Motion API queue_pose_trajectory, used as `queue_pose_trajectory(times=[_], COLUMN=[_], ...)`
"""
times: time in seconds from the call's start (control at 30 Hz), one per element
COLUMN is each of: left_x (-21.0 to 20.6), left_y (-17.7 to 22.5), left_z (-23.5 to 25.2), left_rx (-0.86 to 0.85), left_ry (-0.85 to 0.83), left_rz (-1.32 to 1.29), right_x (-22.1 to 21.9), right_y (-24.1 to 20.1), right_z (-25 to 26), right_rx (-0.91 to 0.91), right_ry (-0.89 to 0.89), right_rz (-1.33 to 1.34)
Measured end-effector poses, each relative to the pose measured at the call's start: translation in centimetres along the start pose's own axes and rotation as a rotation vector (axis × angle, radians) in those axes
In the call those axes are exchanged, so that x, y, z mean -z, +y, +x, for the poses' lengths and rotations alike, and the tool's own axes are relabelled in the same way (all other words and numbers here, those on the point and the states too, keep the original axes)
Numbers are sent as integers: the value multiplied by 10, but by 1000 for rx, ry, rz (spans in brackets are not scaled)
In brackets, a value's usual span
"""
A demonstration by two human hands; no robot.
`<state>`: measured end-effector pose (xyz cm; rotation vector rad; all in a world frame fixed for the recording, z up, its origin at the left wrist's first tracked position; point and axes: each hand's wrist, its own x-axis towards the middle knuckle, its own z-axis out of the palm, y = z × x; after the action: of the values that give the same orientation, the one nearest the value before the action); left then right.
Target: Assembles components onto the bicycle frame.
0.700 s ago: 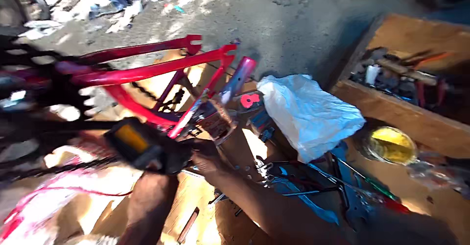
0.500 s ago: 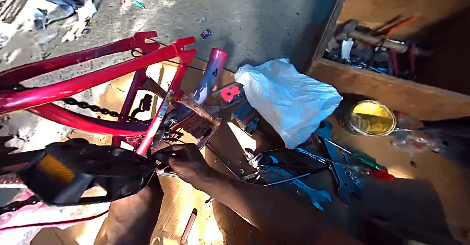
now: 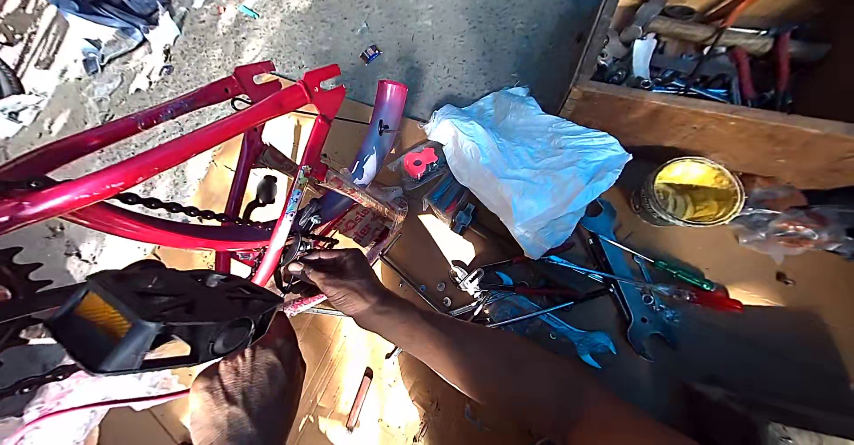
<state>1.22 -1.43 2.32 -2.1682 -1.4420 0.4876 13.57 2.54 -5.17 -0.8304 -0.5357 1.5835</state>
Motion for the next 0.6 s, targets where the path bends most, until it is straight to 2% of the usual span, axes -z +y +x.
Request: queue_pose_trajectory(times=[0.17,0.37,0.6], left_x=[-3,-12,-15], left_y=[0,7,4], left_z=[1,0,-1], left_rx=[18,86,85], left_ry=[4,16,52], left_rz=[11,-13,-57], right_x=[4,6,8], right_y=[13,8,5], right_z=[13,15,15], right_rx=[53,37,64], right_ry=[-22,-13,-25], right_rz=[28,22,75])
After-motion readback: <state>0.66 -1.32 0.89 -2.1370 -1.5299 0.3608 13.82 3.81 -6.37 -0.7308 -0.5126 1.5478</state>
